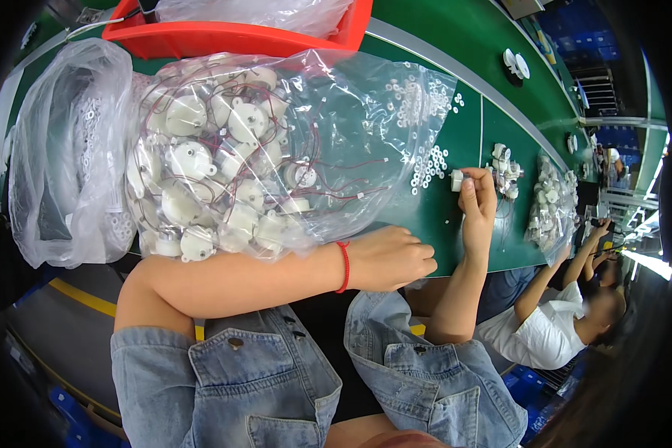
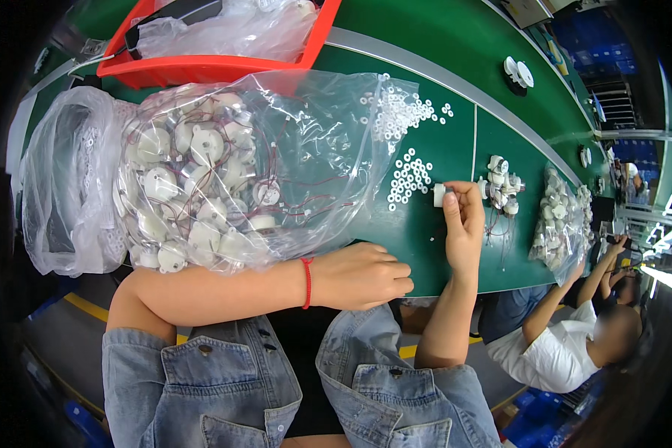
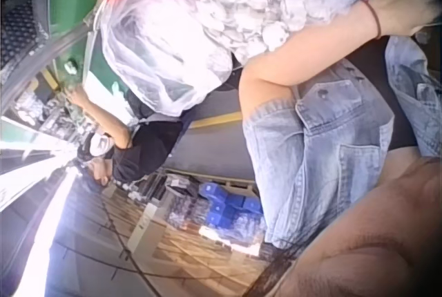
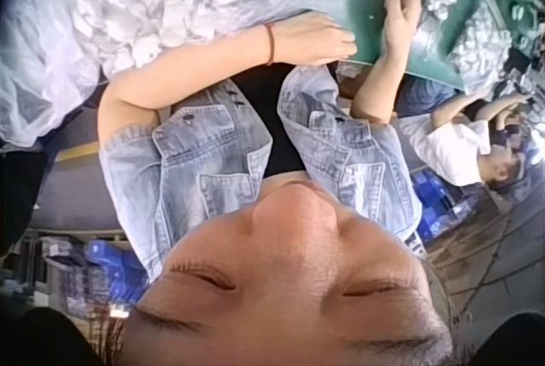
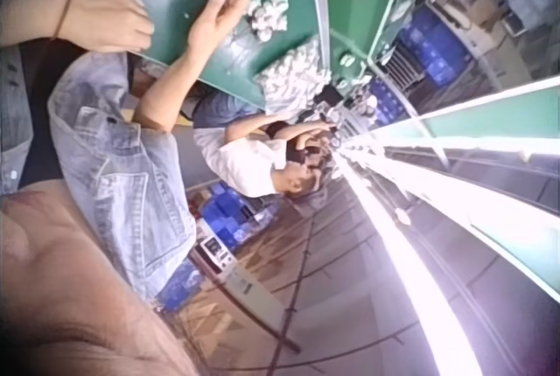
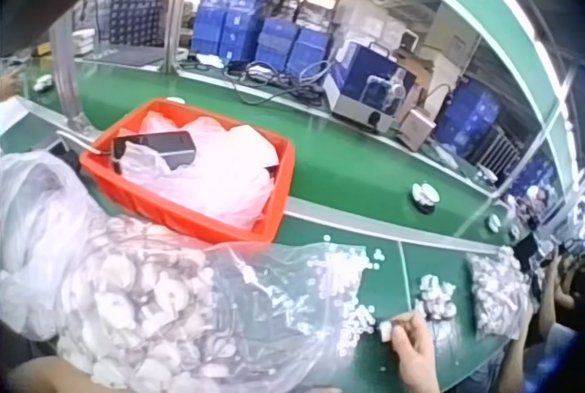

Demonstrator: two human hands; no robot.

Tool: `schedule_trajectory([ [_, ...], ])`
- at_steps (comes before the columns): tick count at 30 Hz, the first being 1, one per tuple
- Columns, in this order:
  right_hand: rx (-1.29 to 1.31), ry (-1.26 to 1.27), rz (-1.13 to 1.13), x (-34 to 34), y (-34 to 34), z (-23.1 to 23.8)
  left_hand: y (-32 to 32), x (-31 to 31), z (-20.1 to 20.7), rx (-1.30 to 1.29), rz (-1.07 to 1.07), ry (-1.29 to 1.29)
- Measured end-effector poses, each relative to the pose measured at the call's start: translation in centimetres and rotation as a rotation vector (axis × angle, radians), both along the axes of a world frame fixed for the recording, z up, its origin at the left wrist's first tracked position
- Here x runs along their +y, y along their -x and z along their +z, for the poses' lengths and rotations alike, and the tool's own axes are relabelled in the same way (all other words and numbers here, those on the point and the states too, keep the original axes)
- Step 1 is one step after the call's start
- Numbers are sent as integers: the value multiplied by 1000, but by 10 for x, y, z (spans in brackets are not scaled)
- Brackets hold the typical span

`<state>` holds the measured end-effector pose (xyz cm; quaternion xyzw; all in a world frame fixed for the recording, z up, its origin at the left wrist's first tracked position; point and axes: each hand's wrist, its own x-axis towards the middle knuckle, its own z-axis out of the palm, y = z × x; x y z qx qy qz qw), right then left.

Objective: The person assembles small white electronic components by hand on a green workbench. They pick up a component, insert a small white washer into it, and place the finished unit into a clear plastic bag. The process is repeated continuously throughout the clip.

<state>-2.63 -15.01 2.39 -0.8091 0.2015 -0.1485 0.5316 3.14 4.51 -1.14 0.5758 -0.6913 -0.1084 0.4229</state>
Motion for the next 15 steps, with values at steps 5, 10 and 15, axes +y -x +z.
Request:
schedule_trajectory([
  [5, 41, -37, -168, 2, -7, 0, 0, -1, 1, -1, 18, 22],
  [10, 57, -158, -244, 2, -8, 1, 1, -1, 1, -10, 26, 15],
  [15, 36, -153, -190, 1, -6, 0, 0, -1, 2, -7, 20, 8],
])
